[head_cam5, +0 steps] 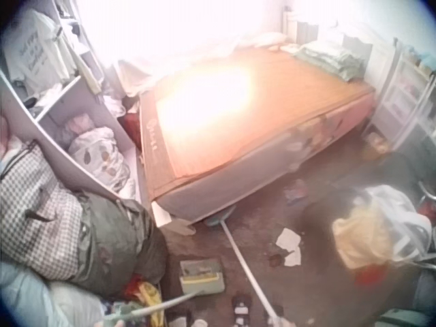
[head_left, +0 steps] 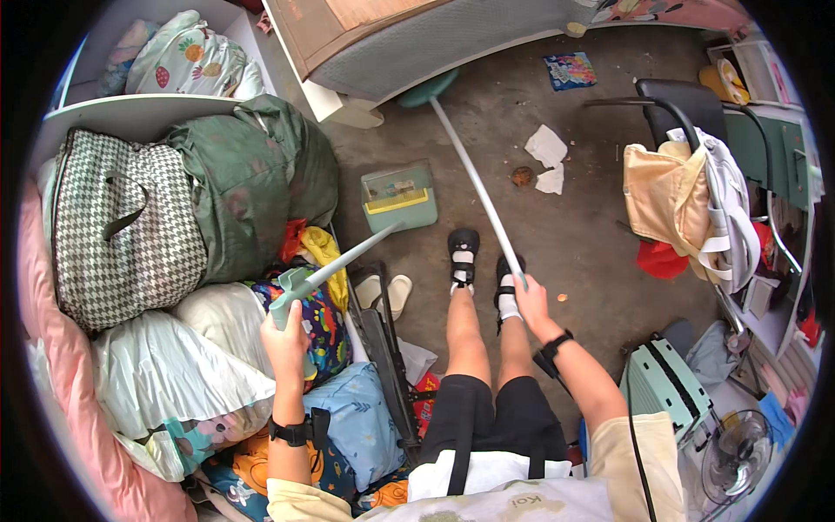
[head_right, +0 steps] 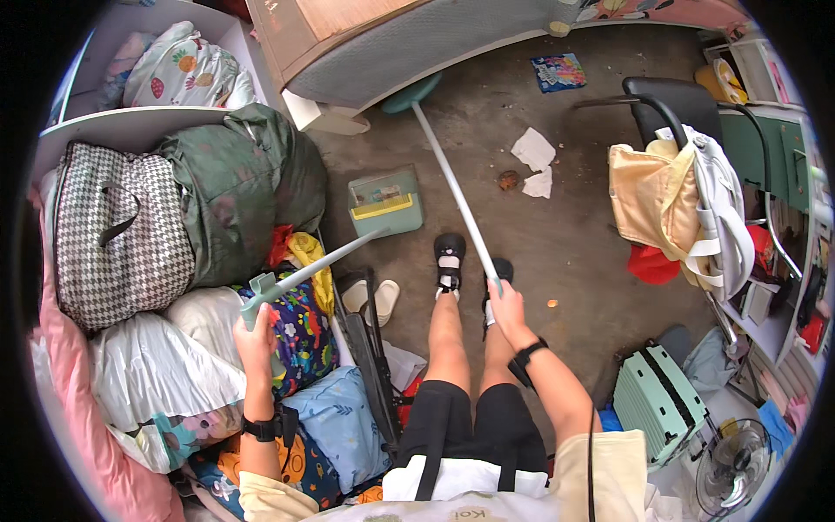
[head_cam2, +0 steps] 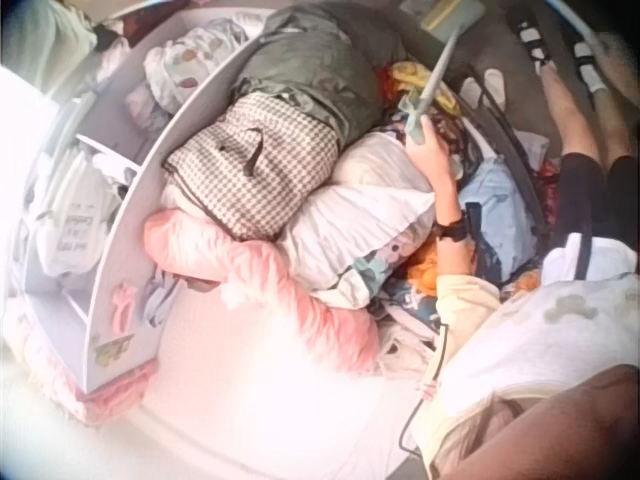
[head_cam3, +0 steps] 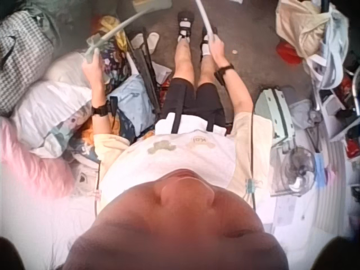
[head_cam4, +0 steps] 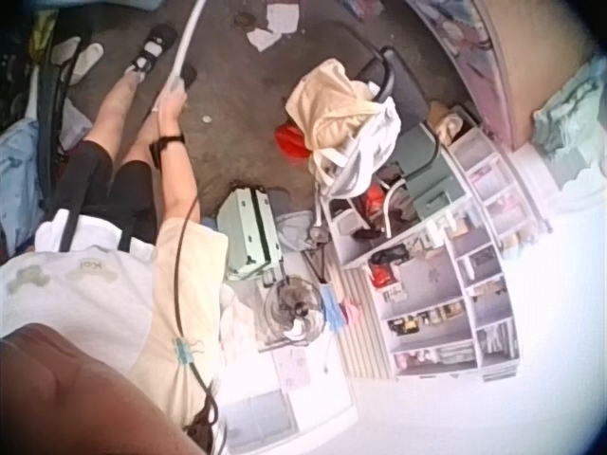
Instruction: The person sweeps the floor of a room with a broom and dustpan, collecting debris into a plastic bag.
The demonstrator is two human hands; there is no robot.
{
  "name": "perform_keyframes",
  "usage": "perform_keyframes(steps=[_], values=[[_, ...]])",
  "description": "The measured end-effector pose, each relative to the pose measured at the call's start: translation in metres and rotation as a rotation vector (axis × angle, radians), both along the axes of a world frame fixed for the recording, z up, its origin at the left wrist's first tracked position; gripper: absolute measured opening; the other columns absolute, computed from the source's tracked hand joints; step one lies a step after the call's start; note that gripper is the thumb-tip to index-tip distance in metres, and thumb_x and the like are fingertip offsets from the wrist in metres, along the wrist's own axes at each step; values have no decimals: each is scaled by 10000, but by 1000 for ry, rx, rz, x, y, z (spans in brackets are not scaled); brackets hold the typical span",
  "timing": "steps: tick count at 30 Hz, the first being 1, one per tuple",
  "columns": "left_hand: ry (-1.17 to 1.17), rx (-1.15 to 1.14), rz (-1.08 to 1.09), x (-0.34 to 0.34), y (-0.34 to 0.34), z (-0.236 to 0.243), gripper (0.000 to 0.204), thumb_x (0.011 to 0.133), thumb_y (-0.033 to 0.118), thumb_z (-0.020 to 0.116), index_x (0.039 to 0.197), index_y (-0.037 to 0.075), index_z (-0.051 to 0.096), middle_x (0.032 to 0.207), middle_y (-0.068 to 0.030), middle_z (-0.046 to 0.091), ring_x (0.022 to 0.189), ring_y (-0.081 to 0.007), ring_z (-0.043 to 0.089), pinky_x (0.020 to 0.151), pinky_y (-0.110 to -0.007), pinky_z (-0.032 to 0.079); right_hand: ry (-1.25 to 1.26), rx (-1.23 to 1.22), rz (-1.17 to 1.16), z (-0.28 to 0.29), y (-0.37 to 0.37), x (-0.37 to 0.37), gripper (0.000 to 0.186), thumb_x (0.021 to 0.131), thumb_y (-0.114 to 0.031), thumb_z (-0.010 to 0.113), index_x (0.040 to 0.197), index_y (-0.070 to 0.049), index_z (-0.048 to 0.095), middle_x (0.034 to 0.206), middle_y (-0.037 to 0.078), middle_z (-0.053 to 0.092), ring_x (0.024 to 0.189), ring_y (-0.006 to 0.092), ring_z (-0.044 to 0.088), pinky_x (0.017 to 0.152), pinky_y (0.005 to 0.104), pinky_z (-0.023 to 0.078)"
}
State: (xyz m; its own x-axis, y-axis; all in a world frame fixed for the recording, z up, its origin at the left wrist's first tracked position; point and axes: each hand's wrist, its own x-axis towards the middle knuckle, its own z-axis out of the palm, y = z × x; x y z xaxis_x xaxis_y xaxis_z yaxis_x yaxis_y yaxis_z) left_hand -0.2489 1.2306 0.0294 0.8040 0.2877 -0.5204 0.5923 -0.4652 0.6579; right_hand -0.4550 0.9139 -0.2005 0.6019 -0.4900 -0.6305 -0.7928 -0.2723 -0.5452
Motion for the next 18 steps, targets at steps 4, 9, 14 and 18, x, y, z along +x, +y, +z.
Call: perform_keyframes(steps=[4, 9, 14, 18], values=[[37, -65, 33, 0, 10, 4, 142, 818, 164, 570, 798, 28, 538, 475, 54, 384, 342, -30, 328, 313, -196, 251, 56, 25, 45, -20, 32, 65, 384, 835, -382, 453, 864, -17, 569, 761, 255, 562, 782, 420, 534, 671, 453, 423], [26, -36, 13, 6, 4, 6, 209, 828, 189, 561, 688, 62, 471, 483, 52, 379, 337, -24, 292, 303, -196, 217, 162, -35, 90, -17, 23, 109, 434, 815, -423, 449, 879, -12, 572, 811, 259, 573, 827, 418, 537, 731, 464, 423], [-10, -58, -4, 11, 18, 3, 233, 818, 184, 576, 655, 70, 454, 481, 46, 390, 340, -31, 325, 308, -189, 239, 312, -64, 166, 19, -24, 99, 457, 803, -471, 436, 940, -60, 582, 927, 217, 583, 904, 380, 541, 776, 452, 430], [-73, 0, -77, 0, 29, 5, 156, 813, 166, 571, 752, 26, 539, 494, 33, 428, 354, -38, 354, 324, -209, 264, 366, -91, 150, 52, -54, 58, 465, 782, -482, 457, 964, -75, 590, 944, 205, 584, 930, 365, 537, 789, 442, 427]])
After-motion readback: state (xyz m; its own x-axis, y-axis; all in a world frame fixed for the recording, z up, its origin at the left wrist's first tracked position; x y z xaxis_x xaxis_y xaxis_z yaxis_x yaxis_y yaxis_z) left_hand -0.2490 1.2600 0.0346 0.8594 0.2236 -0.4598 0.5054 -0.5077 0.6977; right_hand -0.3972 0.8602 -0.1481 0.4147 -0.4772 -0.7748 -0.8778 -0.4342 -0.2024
